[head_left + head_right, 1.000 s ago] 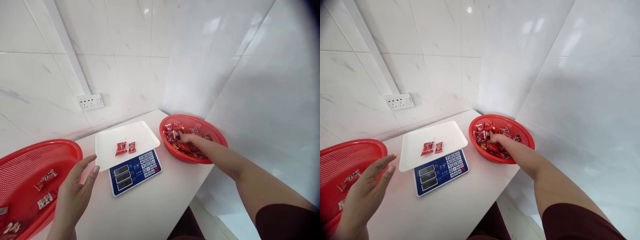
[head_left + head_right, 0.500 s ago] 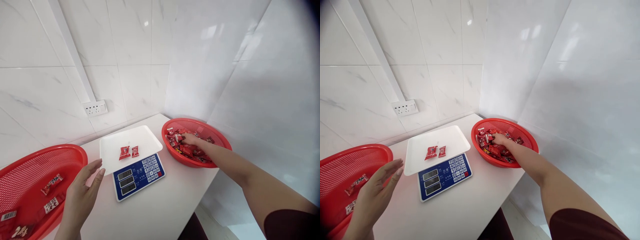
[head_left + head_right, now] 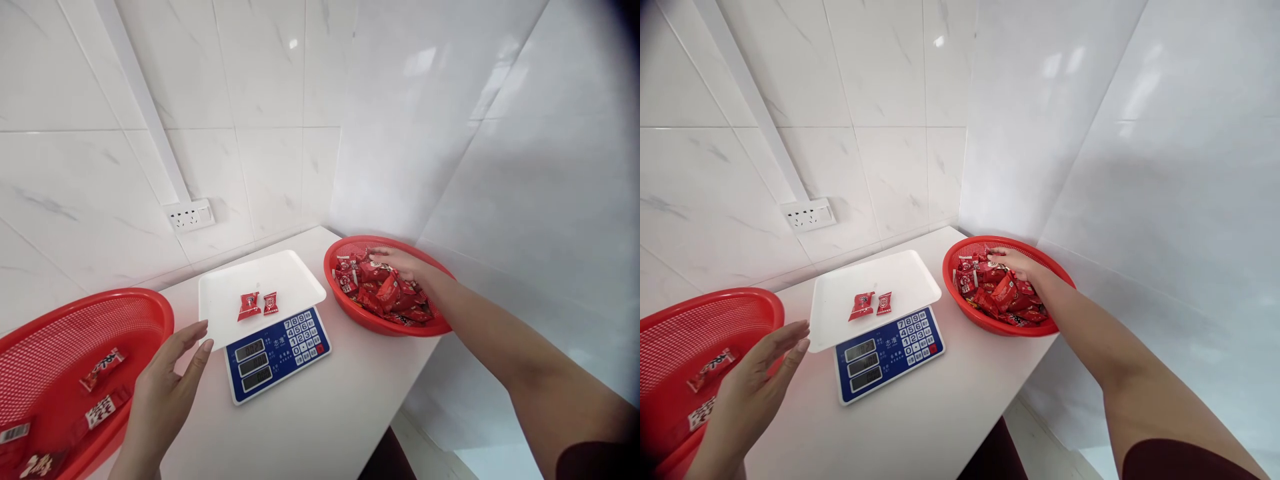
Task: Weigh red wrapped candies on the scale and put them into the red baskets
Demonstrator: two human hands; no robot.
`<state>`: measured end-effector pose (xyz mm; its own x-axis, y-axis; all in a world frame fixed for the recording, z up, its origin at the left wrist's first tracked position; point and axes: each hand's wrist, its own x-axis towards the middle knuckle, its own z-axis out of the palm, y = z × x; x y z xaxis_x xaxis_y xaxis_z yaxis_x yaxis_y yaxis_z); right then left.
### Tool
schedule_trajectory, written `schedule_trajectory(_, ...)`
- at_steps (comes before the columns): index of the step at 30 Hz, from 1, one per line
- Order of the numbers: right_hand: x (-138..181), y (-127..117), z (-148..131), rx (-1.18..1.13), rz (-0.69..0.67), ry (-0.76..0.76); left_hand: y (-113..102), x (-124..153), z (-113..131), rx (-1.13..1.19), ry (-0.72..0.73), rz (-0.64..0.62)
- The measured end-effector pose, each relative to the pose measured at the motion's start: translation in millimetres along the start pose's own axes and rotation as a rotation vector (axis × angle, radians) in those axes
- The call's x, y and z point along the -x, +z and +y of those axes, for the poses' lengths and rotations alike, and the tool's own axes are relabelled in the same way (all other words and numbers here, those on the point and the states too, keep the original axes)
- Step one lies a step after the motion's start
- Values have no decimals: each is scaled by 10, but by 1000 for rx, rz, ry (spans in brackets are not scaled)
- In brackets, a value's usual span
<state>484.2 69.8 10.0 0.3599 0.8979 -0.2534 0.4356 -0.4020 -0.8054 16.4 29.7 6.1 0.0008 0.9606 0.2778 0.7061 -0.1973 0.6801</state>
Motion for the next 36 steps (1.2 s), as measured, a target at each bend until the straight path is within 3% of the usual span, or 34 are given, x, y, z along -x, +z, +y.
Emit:
schedule_trajectory(8,263,-12,-166,30,-6,37,12,4,-11,-33,18,-36)
schedule_trajectory(14,136,-128,96,432,-409,-110,-7,-7,-26,-38,19,-59)
schedule_trajectory(18,133,-149,162,627,-467,-125,20,-6,-51,-51,31,-85)
schedule_trajectory(25,216,-235,137,115,-385,-147,31,3,-51,-41,67,-73)
schedule_trajectory(30,352,159,-109,-21,-157,-124,54,33,-25,13,125,-80)
schedule_trajectory(32,436,442,-307,-15,-215,-159,59,42,-15,15,137,-98)
schedule_trajectory(36,557,1058,-740,53,-493,-282,19,61,4,15,125,-102)
